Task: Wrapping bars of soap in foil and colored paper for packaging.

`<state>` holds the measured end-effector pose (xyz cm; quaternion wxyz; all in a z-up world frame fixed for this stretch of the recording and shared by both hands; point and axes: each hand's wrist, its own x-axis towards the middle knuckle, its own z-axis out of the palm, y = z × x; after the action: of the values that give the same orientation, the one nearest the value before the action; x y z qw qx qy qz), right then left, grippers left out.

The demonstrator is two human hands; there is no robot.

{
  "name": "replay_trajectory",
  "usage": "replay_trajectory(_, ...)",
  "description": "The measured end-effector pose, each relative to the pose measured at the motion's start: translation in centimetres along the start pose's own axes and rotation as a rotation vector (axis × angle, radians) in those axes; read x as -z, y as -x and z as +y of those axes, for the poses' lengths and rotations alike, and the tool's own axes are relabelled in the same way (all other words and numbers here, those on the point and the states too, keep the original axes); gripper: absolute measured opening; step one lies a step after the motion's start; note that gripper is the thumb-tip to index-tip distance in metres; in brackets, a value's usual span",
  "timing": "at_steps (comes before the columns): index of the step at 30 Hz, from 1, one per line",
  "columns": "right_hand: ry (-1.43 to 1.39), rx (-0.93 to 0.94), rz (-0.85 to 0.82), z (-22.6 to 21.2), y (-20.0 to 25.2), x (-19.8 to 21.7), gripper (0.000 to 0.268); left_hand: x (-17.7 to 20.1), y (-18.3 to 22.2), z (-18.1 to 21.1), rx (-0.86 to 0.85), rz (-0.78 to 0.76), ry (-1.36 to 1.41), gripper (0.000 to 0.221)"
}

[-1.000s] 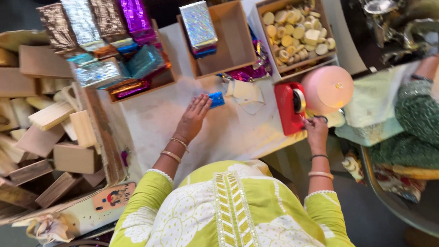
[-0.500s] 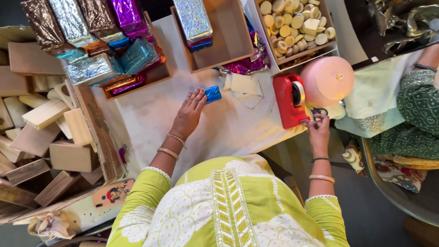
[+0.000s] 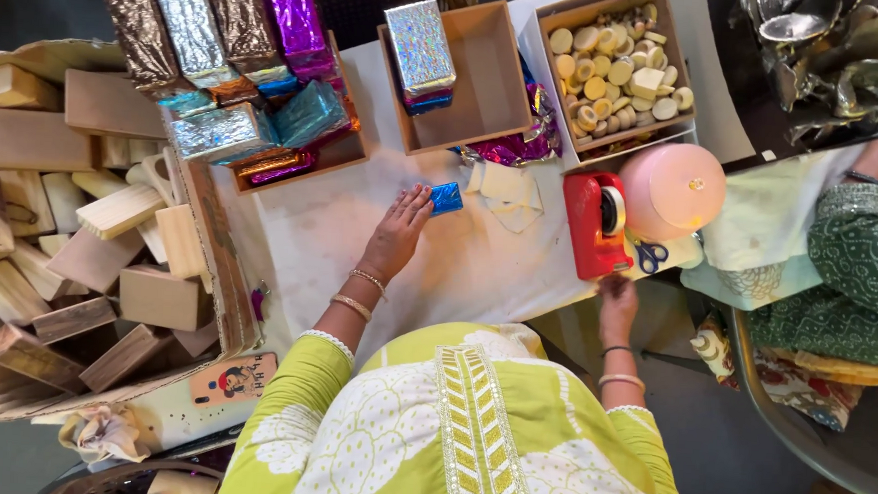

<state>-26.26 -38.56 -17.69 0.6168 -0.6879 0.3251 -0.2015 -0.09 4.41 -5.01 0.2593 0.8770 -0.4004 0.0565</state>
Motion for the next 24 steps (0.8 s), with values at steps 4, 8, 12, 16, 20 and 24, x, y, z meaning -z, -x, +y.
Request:
replay_trajectory(4, 0.137, 0.048, -0.062, 4.6, 3.0, -2.2, 0.005, -0.1, 0.0, -0.1, 0.005, 0.037, 0.018, 0.039)
replay_trajectory(8, 0.019, -0.041, -0.186, -3.7, 5.3, -9.8, 0.005, 0.3, 0.0, 0.1, 0.002, 0.023, 0.023, 0.038)
replay_trajectory(12, 0.090, 0.079, -0.450, -11.5, 4.2, -17.9, 0.007, 0.3, 0.0, 0.3, 0.005, 0.036, 0.026, 0.039)
replay_trajectory(16, 0.174, 0.143, -0.567, -16.4, 2.5, -25.0, 0.008, -0.1, 0.1, 0.3, 0.003, 0.052, 0.007, 0.037)
replay_trajectory(20, 0.275, 0.260, -0.607, -18.7, 1.3, -30.0, 0.010, 0.2, 0.0, 0.5, 0.002, 0.041, -0.017, 0.044)
replay_trajectory(24, 0.376, 0.438, -0.594, -19.3, 0.8, -32.1, 0.014, 0.4, 0.0, 0.6, 0.001, 0.041, -0.019, 0.048)
